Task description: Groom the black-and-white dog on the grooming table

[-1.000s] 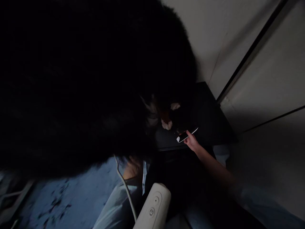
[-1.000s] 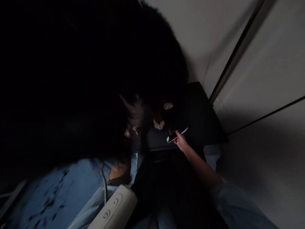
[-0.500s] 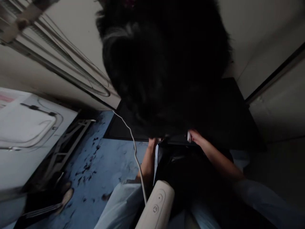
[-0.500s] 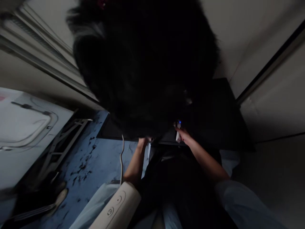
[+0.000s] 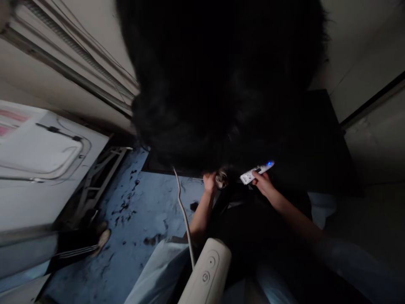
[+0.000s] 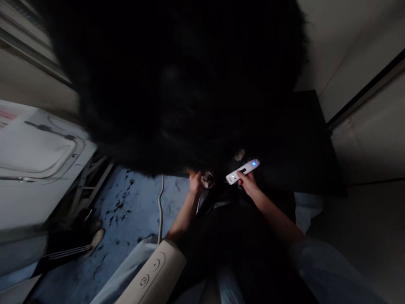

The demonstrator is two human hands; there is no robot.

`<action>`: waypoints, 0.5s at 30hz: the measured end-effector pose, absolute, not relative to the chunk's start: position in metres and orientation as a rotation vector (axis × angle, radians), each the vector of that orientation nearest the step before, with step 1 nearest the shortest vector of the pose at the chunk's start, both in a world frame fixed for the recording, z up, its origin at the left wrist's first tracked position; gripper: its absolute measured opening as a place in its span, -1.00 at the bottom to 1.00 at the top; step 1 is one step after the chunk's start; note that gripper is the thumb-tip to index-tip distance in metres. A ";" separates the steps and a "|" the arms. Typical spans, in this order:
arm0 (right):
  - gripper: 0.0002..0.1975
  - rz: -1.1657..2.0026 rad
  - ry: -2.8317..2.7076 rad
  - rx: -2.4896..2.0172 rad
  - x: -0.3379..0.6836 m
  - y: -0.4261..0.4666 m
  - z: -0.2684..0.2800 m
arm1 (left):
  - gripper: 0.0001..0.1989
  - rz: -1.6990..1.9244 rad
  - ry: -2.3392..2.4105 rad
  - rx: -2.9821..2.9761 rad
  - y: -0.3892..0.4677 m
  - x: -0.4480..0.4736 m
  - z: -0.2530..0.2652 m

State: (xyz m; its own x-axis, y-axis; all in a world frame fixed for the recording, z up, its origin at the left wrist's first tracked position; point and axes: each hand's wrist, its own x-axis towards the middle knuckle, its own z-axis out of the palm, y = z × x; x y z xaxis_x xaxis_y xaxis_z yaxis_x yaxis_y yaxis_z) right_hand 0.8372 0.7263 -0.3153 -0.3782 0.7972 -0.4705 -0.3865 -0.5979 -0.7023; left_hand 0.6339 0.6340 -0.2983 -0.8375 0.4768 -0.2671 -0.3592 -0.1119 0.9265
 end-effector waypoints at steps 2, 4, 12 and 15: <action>-0.58 2.080 -0.657 -1.043 0.824 0.706 -0.319 | -0.62 2.032 1.554 0.104 0.631 0.643 -0.300; -0.55 2.108 -0.680 -1.011 0.814 0.692 -0.322 | -0.59 2.052 1.522 0.114 0.628 0.653 -0.302; -0.48 2.035 -0.710 -0.955 0.796 0.664 -0.314 | -0.70 2.056 1.712 0.080 0.627 0.681 -0.297; -0.51 2.012 -0.714 -0.942 0.794 0.661 -0.306 | -0.77 2.073 1.777 0.043 0.633 0.685 -0.291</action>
State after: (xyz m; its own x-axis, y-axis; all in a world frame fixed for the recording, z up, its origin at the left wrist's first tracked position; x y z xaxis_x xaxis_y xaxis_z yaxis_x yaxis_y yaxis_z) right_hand 0.7935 0.6607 -0.3061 -0.4149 0.8324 -0.3675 -0.4146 -0.5325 -0.7380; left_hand 0.6855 0.6330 -0.2911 -0.9162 0.3231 -0.2372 -0.2838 -0.1050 0.9531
